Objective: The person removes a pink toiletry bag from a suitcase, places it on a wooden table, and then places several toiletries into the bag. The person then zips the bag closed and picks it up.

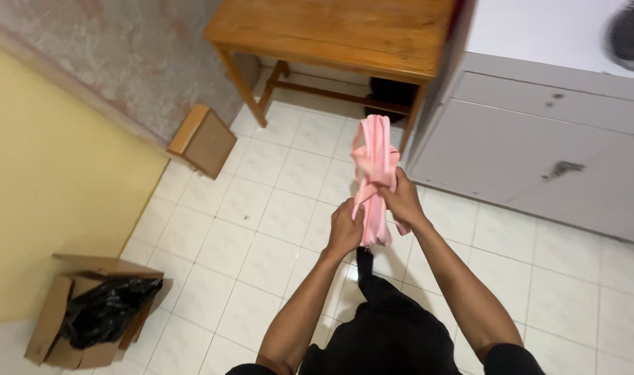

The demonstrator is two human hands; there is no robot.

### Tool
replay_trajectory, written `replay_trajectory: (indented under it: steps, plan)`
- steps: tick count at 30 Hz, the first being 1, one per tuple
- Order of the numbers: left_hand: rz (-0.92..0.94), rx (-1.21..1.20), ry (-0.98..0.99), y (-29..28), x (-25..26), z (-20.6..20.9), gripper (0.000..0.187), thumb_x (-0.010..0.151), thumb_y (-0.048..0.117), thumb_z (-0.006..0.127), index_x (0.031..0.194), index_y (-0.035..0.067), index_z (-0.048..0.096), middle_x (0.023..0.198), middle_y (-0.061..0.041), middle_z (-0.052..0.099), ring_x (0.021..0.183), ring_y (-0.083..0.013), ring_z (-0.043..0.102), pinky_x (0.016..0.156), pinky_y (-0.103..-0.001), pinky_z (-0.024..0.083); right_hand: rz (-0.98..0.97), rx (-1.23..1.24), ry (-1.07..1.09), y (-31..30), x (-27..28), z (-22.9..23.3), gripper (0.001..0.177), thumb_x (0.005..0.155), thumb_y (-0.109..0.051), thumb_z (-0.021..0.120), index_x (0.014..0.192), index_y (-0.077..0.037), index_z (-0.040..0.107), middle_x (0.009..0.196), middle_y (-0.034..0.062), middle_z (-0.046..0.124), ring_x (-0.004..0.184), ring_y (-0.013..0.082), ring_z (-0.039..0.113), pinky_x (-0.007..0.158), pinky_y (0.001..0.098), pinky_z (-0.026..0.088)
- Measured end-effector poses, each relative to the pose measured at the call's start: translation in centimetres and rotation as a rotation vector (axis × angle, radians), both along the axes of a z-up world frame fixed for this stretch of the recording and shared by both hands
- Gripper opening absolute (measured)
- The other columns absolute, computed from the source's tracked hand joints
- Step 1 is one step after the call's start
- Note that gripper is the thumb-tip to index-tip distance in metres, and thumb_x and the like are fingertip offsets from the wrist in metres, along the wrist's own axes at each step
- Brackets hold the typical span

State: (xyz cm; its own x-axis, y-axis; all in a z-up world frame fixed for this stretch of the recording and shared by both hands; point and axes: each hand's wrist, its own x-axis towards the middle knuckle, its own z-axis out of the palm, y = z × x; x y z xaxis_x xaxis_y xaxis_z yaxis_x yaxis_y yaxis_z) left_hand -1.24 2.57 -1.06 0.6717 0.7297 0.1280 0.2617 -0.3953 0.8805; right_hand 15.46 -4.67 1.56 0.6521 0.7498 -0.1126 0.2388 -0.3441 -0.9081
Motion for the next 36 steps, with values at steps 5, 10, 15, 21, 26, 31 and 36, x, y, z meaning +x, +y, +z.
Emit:
replay_trajectory:
  steps: [5,10,15,21,26,31,36]
  plan:
    - [0.172,-0.121,-0.114,7.3,-1.0,-3.2,0.034,0.097,0.023,0.056,0.115,-0.002,0.070,0.098,-0.026,0.073,0.092,-0.0412,0.071,0.082,-0.048,0.054,0.371,0.085,-0.199,5.7,-2.1,-2.3,0.098,0.082,-0.051,0.085,0.151,0.002,0.041,0.144,0.0311,0.052,0.130,0.0444,0.053,0.103,0.0464,0.045]
    - [0.300,-0.174,0.150,15.8,0.5,-6.3,0.040,0.101,0.030,0.061,0.097,-0.009,0.069,0.094,-0.031,0.072,0.091,-0.0426,0.072,0.082,-0.047,0.054,0.435,-0.176,-0.067,13.3,-0.4,-3.8,0.093,0.076,-0.053,0.080,0.148,-0.003,0.049,0.133,0.0243,0.065,0.121,0.0367,0.067,0.102,0.0426,0.052]
    - [0.361,-0.231,-0.071,25.2,2.3,-7.5,0.033,0.096,0.026,0.068,0.102,-0.006,0.068,0.094,-0.020,0.070,0.085,-0.0292,0.068,0.077,-0.039,0.053,0.367,-0.129,-0.068,21.8,1.8,-3.8,0.075,0.079,-0.035,0.069,0.145,-0.004,0.054,0.121,0.0216,0.073,0.110,0.0332,0.073,0.095,0.0406,0.056]
    - [0.304,-0.523,-0.230,33.5,0.6,-7.6,0.041,0.102,0.025,0.076,0.089,-0.011,0.061,0.080,-0.008,0.056,0.077,-0.0154,0.049,0.069,-0.034,0.046,0.295,-0.068,0.012,29.8,2.7,-3.9,0.051,0.088,-0.015,0.061,0.137,-0.002,0.060,0.105,0.0175,0.075,0.087,0.0244,0.073,0.077,0.0376,0.058]
    - [0.359,-0.632,-0.142,39.5,1.2,-4.9,0.040,0.090,0.028,0.079,0.101,-0.008,0.064,0.092,-0.011,0.068,0.083,-0.0192,0.064,0.070,-0.033,0.053,0.301,-0.079,0.031,35.7,3.2,-2.6,0.049,0.091,-0.012,0.058,0.138,-0.001,0.058,0.085,0.0170,0.073,0.069,0.0249,0.070,0.066,0.0383,0.058]
    - [0.128,-0.469,-0.238,47.4,3.7,-1.3,0.045,0.085,0.028,0.079,0.113,-0.003,0.061,0.110,-0.013,0.070,0.101,-0.0214,0.070,0.084,-0.033,0.059,0.245,0.037,-0.082,42.0,4.8,0.6,0.049,0.089,-0.014,0.057,0.136,0.000,0.059,0.081,0.0155,0.072,0.068,0.0224,0.071,0.067,0.0371,0.058]
    - [-0.083,-0.282,-0.161,56.2,7.4,2.3,0.044,0.087,0.030,0.082,0.108,-0.003,0.063,0.106,-0.014,0.070,0.099,-0.0218,0.070,0.085,-0.034,0.059,0.071,0.055,-0.212,47.7,6.0,5.1,0.047,0.090,-0.013,0.058,0.134,0.000,0.061,0.079,0.0172,0.069,0.068,0.0241,0.070,0.067,0.0376,0.056]
